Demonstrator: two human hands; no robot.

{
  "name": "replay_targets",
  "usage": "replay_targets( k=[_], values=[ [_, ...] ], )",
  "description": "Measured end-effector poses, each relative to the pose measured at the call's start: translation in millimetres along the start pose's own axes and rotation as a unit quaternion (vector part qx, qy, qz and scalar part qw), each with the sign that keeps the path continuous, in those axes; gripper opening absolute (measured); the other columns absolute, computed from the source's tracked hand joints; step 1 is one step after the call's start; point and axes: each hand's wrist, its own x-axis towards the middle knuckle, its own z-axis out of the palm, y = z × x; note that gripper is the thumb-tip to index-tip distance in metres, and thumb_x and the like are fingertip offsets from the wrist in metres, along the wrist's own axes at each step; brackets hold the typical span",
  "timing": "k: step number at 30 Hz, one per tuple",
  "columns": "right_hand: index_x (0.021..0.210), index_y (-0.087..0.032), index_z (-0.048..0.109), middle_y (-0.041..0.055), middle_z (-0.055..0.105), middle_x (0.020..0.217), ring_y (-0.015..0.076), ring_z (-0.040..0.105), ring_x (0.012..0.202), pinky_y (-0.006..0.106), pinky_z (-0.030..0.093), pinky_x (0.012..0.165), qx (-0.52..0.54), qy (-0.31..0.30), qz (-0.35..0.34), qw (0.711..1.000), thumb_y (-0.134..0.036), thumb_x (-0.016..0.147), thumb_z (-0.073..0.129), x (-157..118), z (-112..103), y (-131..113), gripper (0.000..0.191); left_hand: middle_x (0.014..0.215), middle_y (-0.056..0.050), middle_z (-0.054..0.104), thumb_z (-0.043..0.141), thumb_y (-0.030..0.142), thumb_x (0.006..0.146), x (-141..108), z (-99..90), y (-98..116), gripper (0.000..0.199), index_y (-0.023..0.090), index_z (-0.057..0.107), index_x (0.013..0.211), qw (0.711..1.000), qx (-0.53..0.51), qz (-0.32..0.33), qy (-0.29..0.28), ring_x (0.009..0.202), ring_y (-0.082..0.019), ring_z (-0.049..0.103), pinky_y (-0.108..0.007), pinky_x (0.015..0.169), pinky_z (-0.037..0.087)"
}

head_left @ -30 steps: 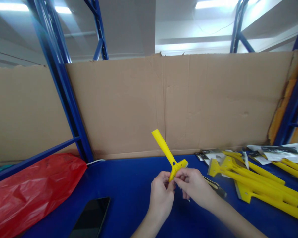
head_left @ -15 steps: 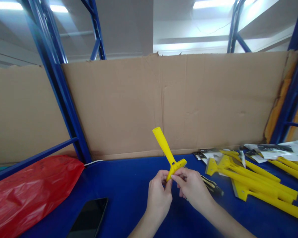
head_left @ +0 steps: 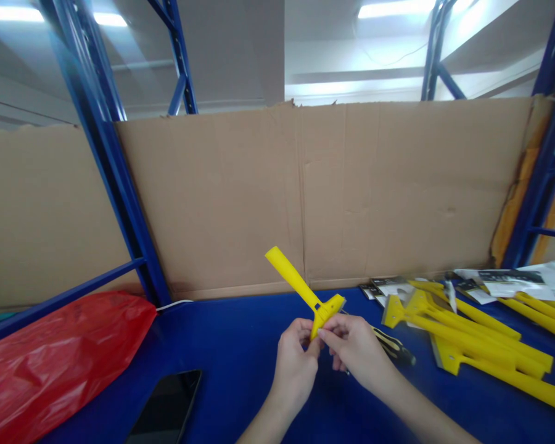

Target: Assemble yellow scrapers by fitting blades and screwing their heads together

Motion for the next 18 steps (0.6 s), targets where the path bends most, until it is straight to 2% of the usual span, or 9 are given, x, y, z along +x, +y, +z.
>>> replay_targets(
  k=[3, 9, 12, 15, 16, 18],
  values=[
    [0.065, -0.017, 0.057, -0.0067, 0.052, 0.045, 0.0078, 0.048, 0.030, 0.017, 0.036, 0.030, 0.013, 0.006, 0.015, 1.000, -0.023, 0.075, 0.052, 0, 3, 3, 0.012, 0.064, -0.004, 0.067, 0.063, 0.023, 0.072, -1, 0.5, 2, 0.009, 0.015, 0.058, 0.072, 1.000, -0.001, -0.003, 0.000, 0.062, -0.016, 0.063, -0.024, 0.058, 0.046],
    [0.063, -0.018, 0.060, -0.0040, 0.057, 0.050, 0.0086, 0.051, 0.035, 0.018, 0.038, 0.033, -0.003, 0.026, -0.062, 0.998, -0.023, 0.073, 0.055, -4, 8, 5, 0.012, 0.065, -0.003, 0.067, 0.064, 0.019, 0.069, -1, -1.1, 6, 0.008, 0.017, 0.057, 0.068, 1.000, 0.010, 0.003, 0.015, 0.059, -0.015, 0.062, -0.023, 0.055, 0.046],
    [0.067, -0.018, 0.057, -0.0049, 0.056, 0.051, 0.0079, 0.049, 0.033, 0.018, 0.038, 0.031, -0.002, 0.056, -0.014, 0.998, -0.027, 0.071, 0.059, -1, 7, 5, 0.010, 0.066, -0.003, 0.068, 0.065, 0.021, 0.069, -1, -1.6, 8, 0.009, 0.017, 0.057, 0.069, 0.999, 0.017, -0.005, 0.027, 0.061, -0.016, 0.064, -0.023, 0.054, 0.045],
    [0.088, -0.020, 0.053, -0.0065, 0.057, 0.064, 0.0077, 0.050, 0.035, 0.018, 0.038, 0.028, 0.044, 0.097, 0.036, 0.994, -0.032, 0.063, 0.068, 2, 3, 5, 0.032, 0.067, -0.004, 0.068, 0.067, 0.024, 0.068, -1, -1.4, 11, 0.012, 0.016, 0.058, 0.070, 0.999, 0.024, -0.011, 0.032, 0.063, -0.017, 0.064, -0.022, 0.052, 0.044],
    [0.092, -0.020, 0.053, -0.0061, 0.058, 0.068, 0.0076, 0.051, 0.036, 0.018, 0.039, 0.028, 0.064, 0.089, 0.040, 0.993, -0.032, 0.061, 0.069, 2, 1, 5, 0.037, 0.067, -0.004, 0.069, 0.067, 0.024, 0.068, -1, -1.3, 12, 0.012, 0.016, 0.059, 0.071, 0.999, 0.025, -0.011, 0.027, 0.062, -0.017, 0.064, -0.022, 0.052, 0.044],
    [0.091, -0.019, 0.054, -0.0048, 0.059, 0.072, 0.0069, 0.053, 0.040, 0.017, 0.041, 0.030, 0.092, 0.049, 0.027, 0.994, -0.032, 0.062, 0.068, 1, -1, 4, 0.035, 0.069, -0.005, 0.069, 0.065, 0.024, 0.070, -2, -0.9, 13, 0.010, 0.016, 0.059, 0.073, 1.000, 0.026, -0.010, 0.015, 0.061, -0.016, 0.063, -0.021, 0.052, 0.043]
  ],
)
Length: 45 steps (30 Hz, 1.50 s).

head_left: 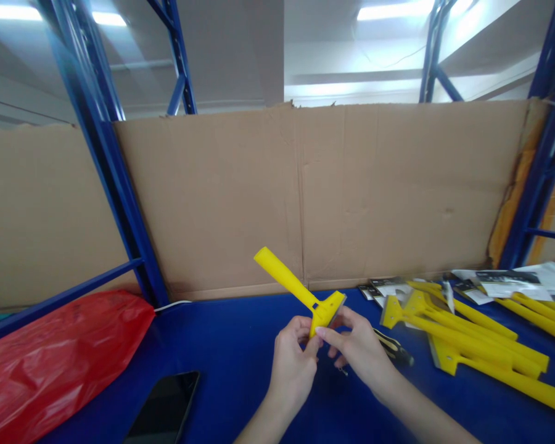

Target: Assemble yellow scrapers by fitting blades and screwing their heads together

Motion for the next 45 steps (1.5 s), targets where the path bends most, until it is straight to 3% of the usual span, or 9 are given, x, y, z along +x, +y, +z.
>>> replay_targets(
  k=[11, 15, 17, 19, 21, 23, 27, 32, 45],
  values=[
    [0.083, -0.015, 0.060, -0.0048, 0.058, 0.061, 0.0058, 0.048, 0.036, 0.017, 0.038, 0.031, -0.076, -0.064, -0.024, 0.995, -0.033, 0.068, 0.064, 5, -6, 4, 0.024, 0.062, -0.002, 0.064, 0.065, 0.018, 0.067, -3, 2.3, 4, 0.014, 0.011, 0.060, 0.078, 0.992, -0.056, -0.112, -0.021, 0.059, -0.013, 0.061, -0.018, 0.045, 0.046],
    [0.091, -0.016, 0.062, -0.0013, 0.062, 0.063, 0.0119, 0.056, 0.043, 0.022, 0.044, 0.037, -0.153, -0.058, -0.097, 0.982, -0.043, 0.077, 0.055, 13, -26, 1, 0.030, 0.066, -0.004, 0.066, 0.062, 0.011, 0.070, -3, 2.1, 7, 0.011, 0.009, 0.060, 0.080, 0.986, -0.072, -0.150, -0.018, 0.057, -0.011, 0.061, -0.018, 0.045, 0.047],
    [0.091, -0.018, 0.064, 0.0028, 0.067, 0.070, 0.0168, 0.063, 0.056, 0.030, 0.052, 0.054, -0.275, 0.039, -0.188, 0.942, -0.040, 0.081, 0.053, 17, -41, 1, 0.027, 0.067, -0.004, 0.067, 0.060, 0.006, 0.071, -1, 1.1, 8, 0.010, 0.009, 0.059, 0.080, 0.985, -0.064, -0.163, 0.001, 0.055, -0.010, 0.060, -0.017, 0.044, 0.047],
    [0.091, -0.020, 0.066, 0.0080, 0.070, 0.084, 0.0257, 0.067, 0.078, 0.039, 0.053, 0.069, -0.424, 0.105, -0.241, 0.867, -0.037, 0.080, 0.055, 20, -58, 7, 0.024, 0.067, -0.005, 0.067, 0.058, 0.003, 0.072, 3, -0.5, 7, 0.010, 0.009, 0.059, 0.081, 0.984, -0.058, -0.166, 0.024, 0.054, -0.009, 0.060, -0.016, 0.043, 0.046],
    [0.100, -0.018, 0.067, 0.0130, 0.069, 0.100, 0.0326, 0.064, 0.096, 0.045, 0.052, 0.078, -0.519, 0.112, -0.254, 0.809, -0.033, 0.077, 0.059, 21, -74, 17, 0.028, 0.067, -0.005, 0.067, 0.058, 0.001, 0.073, 6, -2.2, 5, 0.010, 0.009, 0.058, 0.080, 0.985, -0.052, -0.161, 0.041, 0.054, -0.009, 0.060, -0.016, 0.043, 0.046],
    [0.101, -0.017, 0.068, 0.0137, 0.070, 0.095, 0.0316, 0.067, 0.090, 0.044, 0.054, 0.074, -0.568, 0.059, -0.237, 0.786, -0.028, 0.077, 0.058, 19, -87, 29, 0.028, 0.065, -0.004, 0.065, 0.057, 0.000, 0.074, 9, -3.8, 2, 0.011, 0.009, 0.058, 0.079, 0.985, -0.042, -0.158, 0.055, 0.053, -0.009, 0.060, -0.016, 0.042, 0.046],
    [0.101, -0.017, 0.068, 0.0118, 0.072, 0.095, 0.0263, 0.069, 0.087, 0.039, 0.055, 0.078, -0.533, 0.021, -0.227, 0.815, -0.025, 0.087, 0.044, 12, -97, 41, 0.029, 0.063, -0.004, 0.064, 0.056, 0.000, 0.075, 14, -6.1, -8, 0.010, 0.010, 0.057, 0.077, 0.985, -0.018, -0.159, 0.071, 0.052, -0.009, 0.058, -0.016, 0.041, 0.046],
    [0.109, -0.023, 0.067, 0.0067, 0.072, 0.094, 0.0217, 0.069, 0.083, 0.032, 0.055, 0.073, -0.453, -0.026, -0.294, 0.841, -0.032, 0.093, 0.043, -2, -86, 28, 0.030, 0.063, -0.003, 0.064, 0.056, 0.001, 0.076, 19, -9.7, -21, 0.010, 0.011, 0.057, 0.077, 0.984, 0.009, -0.155, 0.087, 0.053, -0.010, 0.059, -0.016, 0.042, 0.046],
    [0.116, -0.025, 0.065, 0.0053, 0.068, 0.085, 0.0180, 0.068, 0.072, 0.027, 0.053, 0.064, -0.469, -0.075, -0.339, 0.812, -0.026, 0.094, 0.042, -20, -70, 19, 0.032, 0.066, -0.003, 0.066, 0.056, 0.006, 0.077, 24, -11.6, -41, 0.009, 0.015, 0.057, 0.075, 0.984, 0.139, -0.087, 0.072, 0.058, -0.014, 0.064, -0.019, 0.045, 0.045]
  ],
)
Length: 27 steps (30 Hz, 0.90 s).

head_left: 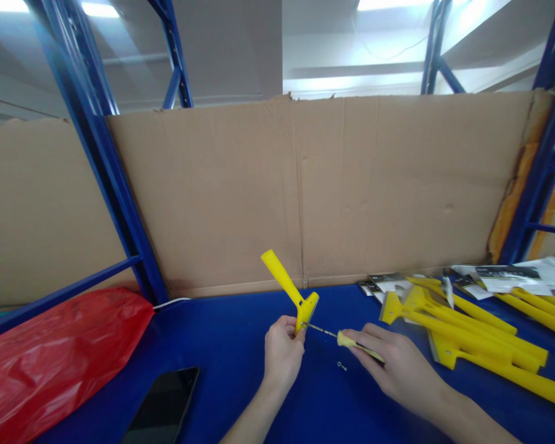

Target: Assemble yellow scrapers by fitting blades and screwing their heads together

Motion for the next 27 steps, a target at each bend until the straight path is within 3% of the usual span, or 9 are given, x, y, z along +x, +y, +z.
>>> replay_targets(
  k=[4, 12, 17, 21, 24, 27],
  values=[
    [0.116, -0.025, 0.065, 0.0051, 0.068, 0.083, 0.0175, 0.068, 0.070, 0.026, 0.053, 0.064, -0.017, 0.008, -0.010, 1.000, -0.025, 0.094, 0.042, 0, 0, -1, 0.032, 0.068, -0.003, 0.068, 0.057, 0.007, 0.077, 2, 0.2, -5, 0.009, 0.016, 0.059, 0.075, 0.998, 0.043, 0.035, 0.008, 0.062, -0.015, 0.066, -0.019, 0.048, 0.046],
    [0.113, -0.025, 0.067, 0.0053, 0.068, 0.081, 0.0166, 0.067, 0.067, 0.025, 0.052, 0.062, -0.021, 0.016, -0.012, 1.000, -0.023, 0.093, 0.043, 0, 0, -2, 0.031, 0.069, -0.003, 0.068, 0.055, 0.008, 0.079, 0, -0.8, -2, 0.008, 0.016, 0.059, 0.078, 0.999, 0.041, 0.021, 0.000, 0.061, -0.015, 0.066, -0.019, 0.046, 0.044],
    [0.112, -0.024, 0.067, 0.0054, 0.067, 0.080, 0.0165, 0.067, 0.067, 0.024, 0.052, 0.062, -0.025, 0.016, -0.017, 0.999, -0.023, 0.092, 0.043, 1, -1, -3, 0.031, 0.068, -0.001, 0.069, 0.058, 0.008, 0.077, 0, -1.0, -3, 0.010, 0.017, 0.059, 0.075, 0.997, 0.054, 0.050, 0.008, 0.062, -0.014, 0.066, -0.019, 0.050, 0.045],
    [0.112, -0.024, 0.062, 0.0085, 0.061, 0.100, 0.0161, 0.064, 0.063, 0.029, 0.054, 0.060, -0.042, 0.017, -0.009, 0.999, -0.017, 0.084, 0.049, -3, -4, -9, 0.033, 0.068, -0.002, 0.069, 0.058, 0.006, 0.075, 0, -1.5, -4, 0.012, 0.018, 0.059, 0.076, 0.994, 0.078, 0.074, 0.017, 0.062, -0.015, 0.066, -0.019, 0.049, 0.043],
    [0.112, -0.022, 0.058, 0.0104, 0.057, 0.109, 0.0166, 0.064, 0.068, 0.030, 0.055, 0.063, -0.007, 0.039, -0.007, 0.999, -0.006, 0.075, 0.046, -5, -6, -14, 0.043, 0.070, -0.003, 0.070, 0.056, 0.006, 0.076, 0, -3.2, -3, 0.013, 0.018, 0.058, 0.075, 0.992, 0.090, 0.082, 0.026, 0.062, -0.016, 0.067, -0.020, 0.050, 0.043],
    [0.102, -0.022, 0.059, 0.0075, 0.065, 0.094, 0.0192, 0.067, 0.077, 0.030, 0.056, 0.068, 0.064, 0.068, -0.005, 0.996, -0.010, 0.080, 0.046, -2, -5, -18, 0.029, 0.071, -0.003, 0.070, 0.056, 0.006, 0.076, 1, -5.3, -3, 0.013, 0.019, 0.058, 0.077, 0.991, 0.093, 0.089, 0.039, 0.063, -0.016, 0.067, -0.020, 0.052, 0.043]
  ],
)
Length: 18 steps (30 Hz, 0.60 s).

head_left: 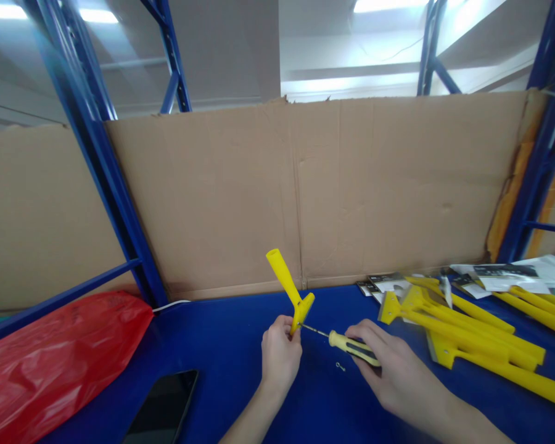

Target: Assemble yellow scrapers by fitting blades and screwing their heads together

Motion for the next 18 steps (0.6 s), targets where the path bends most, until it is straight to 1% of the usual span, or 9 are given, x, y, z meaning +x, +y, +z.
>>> replay_targets(
  k=[2, 4, 5, 7, 9, 10, 13, 15, 18],
  values=[
    [0.100, -0.023, 0.059, 0.0059, 0.069, 0.085, 0.0204, 0.068, 0.076, 0.031, 0.057, 0.068, 0.050, 0.037, 0.042, 0.997, -0.021, 0.085, 0.048, 3, 2, -1, 0.018, 0.071, -0.003, 0.071, 0.055, 0.006, 0.076, 0, -0.9, 0, 0.013, 0.019, 0.058, 0.078, 1.000, 0.002, 0.015, 0.004, 0.064, -0.016, 0.067, -0.022, 0.055, 0.045],
    [0.107, -0.023, 0.056, 0.0044, 0.069, 0.078, 0.0205, 0.069, 0.070, 0.031, 0.057, 0.064, 0.096, 0.080, 0.114, 0.986, -0.030, 0.087, 0.048, 5, 4, 0, 0.022, 0.073, -0.003, 0.071, 0.054, 0.007, 0.077, -1, -1.2, 0, 0.013, 0.019, 0.058, 0.079, 0.999, 0.005, 0.034, 0.002, 0.066, -0.017, 0.068, -0.023, 0.060, 0.047],
    [0.112, -0.023, 0.053, 0.0041, 0.068, 0.078, 0.0198, 0.068, 0.066, 0.031, 0.057, 0.059, 0.113, 0.101, 0.149, 0.977, -0.034, 0.087, 0.050, 5, 5, 1, 0.027, 0.073, -0.003, 0.071, 0.054, 0.007, 0.077, -1, -1.2, 1, 0.013, 0.019, 0.058, 0.079, 0.999, 0.005, 0.041, 0.002, 0.067, -0.017, 0.068, -0.024, 0.062, 0.047],
    [0.120, -0.024, 0.046, 0.0053, 0.065, 0.091, 0.0157, 0.063, 0.056, 0.028, 0.055, 0.048, 0.152, 0.125, 0.193, 0.961, -0.034, 0.083, 0.054, 5, 6, 3, 0.040, 0.072, -0.003, 0.071, 0.054, 0.008, 0.077, -1, -1.1, 1, 0.012, 0.019, 0.058, 0.079, 0.999, 0.001, 0.041, 0.005, 0.067, -0.017, 0.068, -0.024, 0.062, 0.048],
    [0.122, -0.026, 0.040, 0.0070, 0.059, 0.105, 0.0118, 0.058, 0.051, 0.025, 0.051, 0.039, 0.206, 0.109, 0.209, 0.950, -0.029, 0.077, 0.057, 4, 7, 5, 0.049, 0.071, -0.003, 0.071, 0.054, 0.010, 0.077, -1, -1.0, 0, 0.010, 0.019, 0.058, 0.079, 1.000, -0.008, 0.024, 0.008, 0.064, -0.017, 0.067, -0.023, 0.058, 0.047],
    [0.121, -0.027, 0.039, 0.0065, 0.057, 0.106, 0.0113, 0.057, 0.050, 0.025, 0.050, 0.036, 0.238, 0.089, 0.216, 0.943, -0.027, 0.075, 0.057, 4, 7, 5, 0.049, 0.071, -0.003, 0.070, 0.054, 0.010, 0.077, -1, -0.9, 0, 0.009, 0.019, 0.058, 0.079, 1.000, -0.013, 0.012, 0.010, 0.063, -0.017, 0.066, -0.023, 0.055, 0.047],
    [0.106, -0.025, 0.043, 0.0018, 0.060, 0.087, 0.0131, 0.059, 0.049, 0.022, 0.047, 0.031, 0.288, 0.062, 0.239, 0.925, -0.031, 0.078, 0.053, 6, 7, 3, 0.030, 0.070, -0.002, 0.070, 0.055, 0.011, 0.077, 0, 0.1, 0, 0.008, 0.019, 0.058, 0.078, 0.999, -0.029, -0.014, 0.011, 0.060, -0.016, 0.066, -0.021, 0.050, 0.044],
    [0.099, -0.023, 0.046, -0.0007, 0.059, 0.075, 0.0115, 0.057, 0.043, 0.020, 0.045, 0.031, 0.267, 0.083, 0.244, 0.929, -0.037, 0.084, 0.048, 8, 7, 0, 0.020, 0.070, -0.002, 0.070, 0.055, 0.010, 0.076, -1, 1.0, 0, 0.009, 0.019, 0.058, 0.077, 0.999, -0.031, -0.013, 0.007, 0.061, -0.016, 0.066, -0.020, 0.049, 0.044],
    [0.114, -0.024, 0.041, 0.0004, 0.057, 0.080, 0.0105, 0.055, 0.043, 0.020, 0.043, 0.031, 0.231, 0.133, 0.235, 0.935, -0.037, 0.085, 0.049, 8, 7, -5, 0.032, 0.070, -0.003, 0.069, 0.054, 0.010, 0.077, -1, 1.4, 1, 0.009, 0.018, 0.058, 0.078, 1.000, -0.025, -0.010, 0.005, 0.061, -0.016, 0.065, -0.020, 0.048, 0.043]
  ],
)
